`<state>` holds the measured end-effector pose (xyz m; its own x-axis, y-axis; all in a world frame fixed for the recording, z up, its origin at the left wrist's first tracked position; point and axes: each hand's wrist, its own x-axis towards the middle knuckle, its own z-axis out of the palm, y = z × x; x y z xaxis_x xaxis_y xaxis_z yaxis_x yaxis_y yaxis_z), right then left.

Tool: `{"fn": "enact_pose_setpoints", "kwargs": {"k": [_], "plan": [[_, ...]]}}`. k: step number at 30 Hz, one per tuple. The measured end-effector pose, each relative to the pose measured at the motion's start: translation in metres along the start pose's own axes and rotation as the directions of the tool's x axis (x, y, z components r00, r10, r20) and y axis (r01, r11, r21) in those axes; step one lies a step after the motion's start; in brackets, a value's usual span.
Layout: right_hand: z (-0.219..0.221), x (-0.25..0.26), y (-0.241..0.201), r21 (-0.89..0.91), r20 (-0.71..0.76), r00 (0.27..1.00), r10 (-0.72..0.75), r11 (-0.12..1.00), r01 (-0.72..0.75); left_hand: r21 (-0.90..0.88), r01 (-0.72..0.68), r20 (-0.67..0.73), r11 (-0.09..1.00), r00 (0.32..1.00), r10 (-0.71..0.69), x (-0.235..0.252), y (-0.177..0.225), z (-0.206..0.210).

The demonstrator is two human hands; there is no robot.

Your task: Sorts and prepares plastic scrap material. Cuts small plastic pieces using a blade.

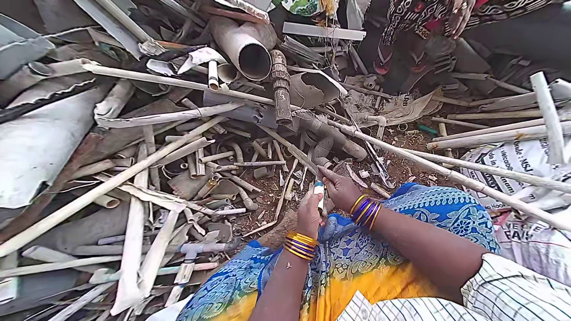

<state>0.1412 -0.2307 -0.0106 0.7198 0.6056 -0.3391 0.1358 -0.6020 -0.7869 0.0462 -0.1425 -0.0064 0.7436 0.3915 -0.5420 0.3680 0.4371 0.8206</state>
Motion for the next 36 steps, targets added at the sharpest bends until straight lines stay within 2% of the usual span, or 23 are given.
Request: {"fn": "enact_pose_setpoints", "kwargs": {"k": [2, 6, 10, 13, 16, 18, 22, 26, 32, 36], "plan": [[0.003, -0.004, -0.003, -0.029, 0.031, 0.998, -0.048, 0.998, 0.049, 0.062, -0.027, -0.027, 0.998, 0.999, 0.028, 0.004, 0.001, -0.002], [0.000, 0.005, 0.003, 0.004, -0.008, 1.000, 0.027, 1.000, -0.027, 0.116, -0.056, 0.004, 0.992, 0.998, 0.056, -0.001, 0.000, -0.001], [0.010, -0.004, -0.002, -0.002, 0.022, 0.998, -0.051, 0.999, 0.051, 0.104, -0.057, -0.049, 0.993, 0.997, 0.063, 0.006, -0.001, -0.004], [0.005, 0.009, 0.005, 0.005, -0.018, 0.998, 0.054, 0.999, -0.054, 0.122, -0.044, -0.027, 0.992, 0.999, 0.047, 0.002, -0.001, -0.001], [0.008, -0.003, -0.005, -0.032, 0.019, 1.000, 0.013, 0.999, -0.012, 0.129, -0.070, -0.046, 0.989, 0.996, 0.077, 0.003, 0.001, -0.003], [0.010, -0.004, -0.004, -0.039, 0.003, 1.000, -0.027, 0.999, 0.027, 0.121, -0.066, -0.049, 0.990, 0.996, 0.072, 0.006, 0.000, -0.004], [0.007, 0.006, 0.004, -0.019, -0.076, 0.996, 0.043, 0.999, -0.045, 0.108, -0.048, 0.007, 0.993, 0.999, 0.048, -0.001, 0.001, -0.002], [0.011, -0.011, -0.009, -0.023, 0.006, 1.000, -0.026, 0.999, 0.026, 0.116, -0.079, -0.033, 0.990, 0.996, 0.083, 0.002, 0.003, -0.005], [0.008, 0.004, 0.001, 0.015, -0.087, 0.996, 0.014, 1.000, -0.013, 0.059, -0.042, -0.014, 0.997, 0.999, 0.043, -0.003, 0.004, -0.003], [0.015, -0.013, -0.010, -0.003, -0.013, 0.996, -0.086, 0.996, 0.086, -0.040, -0.027, -0.053, 0.999, 0.998, 0.025, 0.002, 0.004, -0.006]]}}
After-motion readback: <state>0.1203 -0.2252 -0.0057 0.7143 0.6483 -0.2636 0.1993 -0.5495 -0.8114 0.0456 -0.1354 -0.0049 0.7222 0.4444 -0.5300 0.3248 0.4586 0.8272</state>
